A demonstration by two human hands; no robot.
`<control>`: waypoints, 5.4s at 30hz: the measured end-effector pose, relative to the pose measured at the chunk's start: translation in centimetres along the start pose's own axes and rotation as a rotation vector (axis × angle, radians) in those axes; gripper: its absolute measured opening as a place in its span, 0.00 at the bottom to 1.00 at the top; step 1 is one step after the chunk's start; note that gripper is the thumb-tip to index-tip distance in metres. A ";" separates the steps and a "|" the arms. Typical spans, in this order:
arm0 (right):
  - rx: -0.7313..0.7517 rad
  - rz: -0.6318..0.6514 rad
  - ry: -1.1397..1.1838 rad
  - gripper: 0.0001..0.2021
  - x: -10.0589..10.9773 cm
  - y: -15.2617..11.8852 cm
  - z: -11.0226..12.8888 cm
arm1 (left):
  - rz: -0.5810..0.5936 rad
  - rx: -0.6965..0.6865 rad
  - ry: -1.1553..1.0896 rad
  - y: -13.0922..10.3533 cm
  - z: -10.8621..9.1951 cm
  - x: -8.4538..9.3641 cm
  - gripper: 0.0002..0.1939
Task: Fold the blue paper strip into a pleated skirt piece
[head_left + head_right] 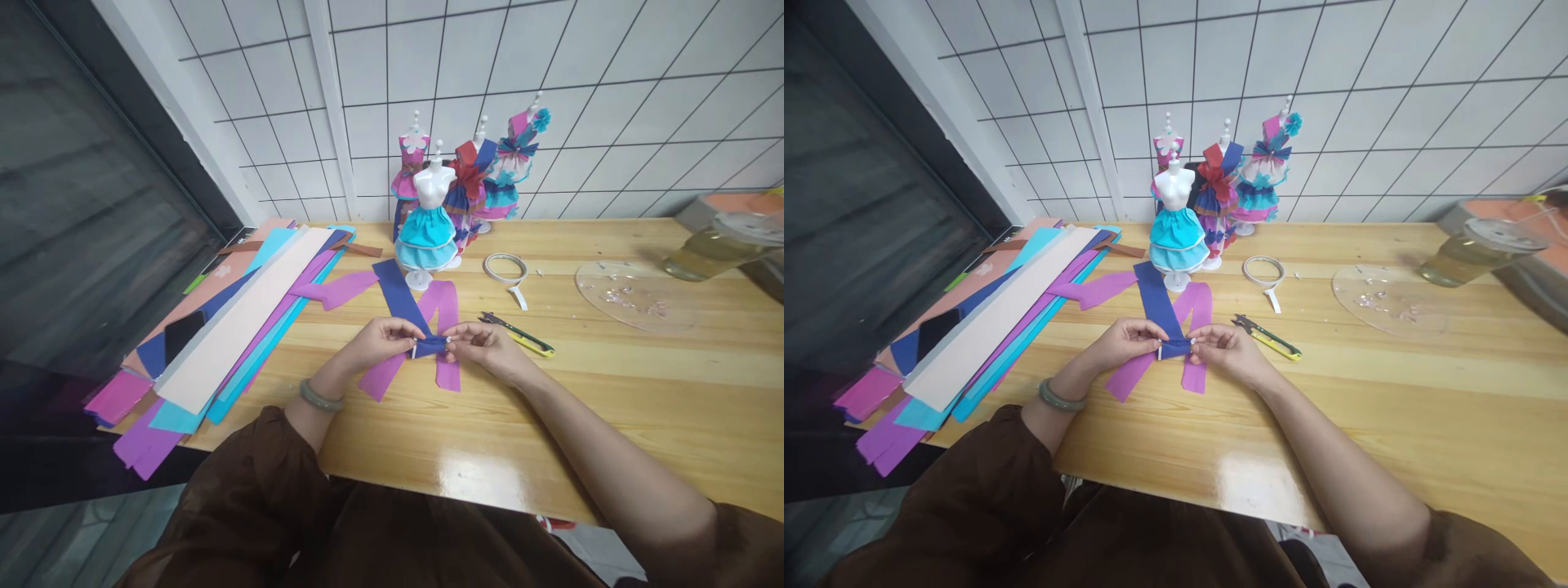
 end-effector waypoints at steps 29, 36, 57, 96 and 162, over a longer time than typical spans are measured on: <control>0.261 -0.143 -0.230 0.10 -0.4 -0.6 0.6 | -0.022 -0.088 0.101 -0.4 -1.7 -0.2 0.14; 0.551 -0.116 -0.510 0.04 -0.9 -1.7 1.7 | -0.100 -0.280 0.409 -1.2 -2.9 -1.1 0.23; 0.737 -0.097 -0.720 0.22 -1.1 -1.6 2.2 | -0.124 -0.445 0.592 -1.1 -2.0 -1.7 0.05; 0.580 -0.043 -0.552 0.07 -0.8 -1.2 1.3 | -0.093 -0.225 0.374 -0.9 -1.3 -0.9 0.09; 0.340 -0.156 -0.397 0.11 -0.3 -0.7 0.6 | -0.111 -0.635 0.611 -1.0 -2.6 -1.6 0.07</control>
Point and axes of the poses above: each hand's wrist, its own y-axis towards the middle knuckle, its own x-axis out of the back of the hand, z = x × y, the point moved 3 cm from there along y, towards the middle knuckle, and after that the axes turned 15 degrees about -z, right-handed, at the moved point
